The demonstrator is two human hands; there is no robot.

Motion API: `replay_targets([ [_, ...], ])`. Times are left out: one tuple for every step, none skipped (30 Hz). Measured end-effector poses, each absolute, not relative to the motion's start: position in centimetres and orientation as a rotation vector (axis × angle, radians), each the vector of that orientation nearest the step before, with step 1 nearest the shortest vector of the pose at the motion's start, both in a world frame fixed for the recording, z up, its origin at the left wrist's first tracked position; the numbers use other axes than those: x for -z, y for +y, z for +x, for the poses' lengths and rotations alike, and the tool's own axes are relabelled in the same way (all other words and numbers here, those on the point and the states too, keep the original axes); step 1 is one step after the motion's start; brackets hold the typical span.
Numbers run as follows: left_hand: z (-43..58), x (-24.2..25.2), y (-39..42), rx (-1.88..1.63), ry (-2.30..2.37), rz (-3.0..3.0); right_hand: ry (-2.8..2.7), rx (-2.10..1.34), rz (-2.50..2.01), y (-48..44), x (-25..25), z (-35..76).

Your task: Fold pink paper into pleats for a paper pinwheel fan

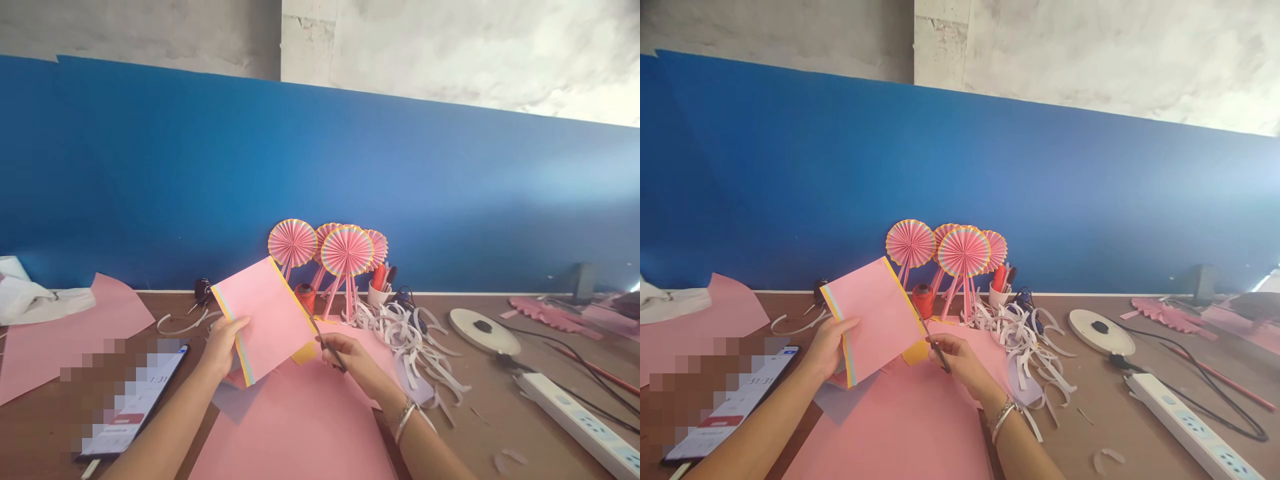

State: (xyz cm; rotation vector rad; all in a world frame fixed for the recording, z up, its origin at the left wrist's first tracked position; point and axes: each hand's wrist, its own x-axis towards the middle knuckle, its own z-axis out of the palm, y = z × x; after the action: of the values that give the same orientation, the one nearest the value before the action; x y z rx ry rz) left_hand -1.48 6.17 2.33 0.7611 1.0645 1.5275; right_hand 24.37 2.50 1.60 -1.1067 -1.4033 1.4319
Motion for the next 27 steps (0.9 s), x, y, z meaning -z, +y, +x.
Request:
replay_targets([
  [-1.47, -2.30, 6.18, -1.529, 1.076, 0.759, -1.403, -1.435, -1.102, 2.48, -1.60, 24.37],
  [-1.46, -2.30, 6.18, -1.533, 1.089, 0.757, -1.403, -1.438, -1.099, 2.46, -1.61, 24.35],
  [-1.45, -2.32, 6.17, -1.541, 1.101, 0.753, -1.401, -1.440, -1.099, 2.44, -1.61, 24.33],
  [-1.42, -2.34, 6.15, -1.545, 1.109, 0.750, -1.398, -1.442, -1.103, 2.42, -1.62, 24.30],
  [-1.40, -2.38, 6.13, -1.545, 1.111, 0.747, -1.396, -1.444, -1.108, 2.40, -1.62, 24.27],
  [-1.36, -2.41, 6.10, -1.543, 1.108, 0.745, -1.396, -1.445, -1.113, 2.39, -1.63, 24.24],
  [-1.33, -2.44, 6.07, -1.538, 1.101, 0.745, -1.399, -1.445, -1.114, 2.39, -1.63, 24.21],
  [-1.31, -2.46, 6.04, -1.531, 1.096, 0.745, -1.403, -1.442, -1.110, 2.38, -1.64, 24.20],
  [-1.29, -2.47, 6.01, -1.524, 1.093, 0.748, -1.408, -1.441, -1.103, 2.38, -1.65, 24.19],
  [-1.27, -2.46, 6.00, -1.521, 1.093, 0.751, -1.413, -1.438, -1.096, 2.37, -1.65, 24.19],
  [-1.26, -2.45, 5.98, -1.519, 1.094, 0.751, -1.417, -1.437, -1.090, 2.36, -1.66, 24.21],
  [-1.26, -2.43, 5.98, -1.518, 1.094, 0.749, -1.420, -1.436, -1.088, 2.35, -1.66, 24.22],
  [-1.25, -2.41, 5.98, -1.518, 1.091, 0.743, -1.424, -1.434, -1.089, 2.35, -1.65, 24.24],
  [-1.24, -2.39, 5.98, -1.518, 1.088, 0.736, -1.428, -1.432, -1.090, 2.34, -1.63, 24.26],
  [-1.22, -2.38, 5.99, -1.516, 1.083, 0.728, -1.433, -1.428, -1.094, 2.35, -1.60, 24.28],
  [-1.20, -2.36, 6.00, -1.513, 1.079, 0.722, -1.438, -1.425, -1.097, 2.36, -1.56, 24.28],
  [-1.17, -2.34, 6.00, -1.511, 1.075, 0.718, -1.442, -1.424, -1.099, 2.38, -1.52, 24.29],
  [-1.15, -2.30, 6.01, -1.514, 1.073, 0.714, -1.443, -1.425, -1.098, 2.40, -1.48, 24.29],
  [-1.14, -2.24, 6.03, -1.519, 1.075, 0.709, -1.442, -1.426, -1.097, 2.43, -1.45, 24.28],
  [-1.14, -2.16, 6.05, -1.523, 1.077, 0.705, -1.440, -1.430, -1.098, 2.46, -1.44, 24.28],
  [-1.15, -2.06, 6.08, -1.524, 1.077, 0.701, -1.436, -1.435, -1.099, 2.48, -1.45, 24.27],
  [-1.18, -1.94, 6.12, -1.523, 1.076, 0.700, -1.436, -1.440, -1.101, 2.49, -1.49, 24.25],
  [-1.21, -1.81, 6.17, -1.519, 1.072, 0.704, -1.438, -1.443, -1.104, 2.49, -1.54, 24.24],
  [-1.26, -1.69, 6.22, -1.512, 1.065, 0.710, -1.443, -1.444, -1.107, 2.48, -1.59, 24.23],
  [-1.30, -1.58, 6.26, -1.504, 1.058, 0.715, -1.449, -1.444, -1.108, 2.46, -1.65, 24.22],
  [-1.33, -1.51, 6.29, -1.499, 1.053, 0.718, -1.455, -1.443, -1.108, 2.44, -1.69, 24.21],
  [-1.35, -1.47, 6.31, -1.496, 1.051, 0.717, -1.457, -1.441, -1.108, 2.41, -1.72, 24.20],
])
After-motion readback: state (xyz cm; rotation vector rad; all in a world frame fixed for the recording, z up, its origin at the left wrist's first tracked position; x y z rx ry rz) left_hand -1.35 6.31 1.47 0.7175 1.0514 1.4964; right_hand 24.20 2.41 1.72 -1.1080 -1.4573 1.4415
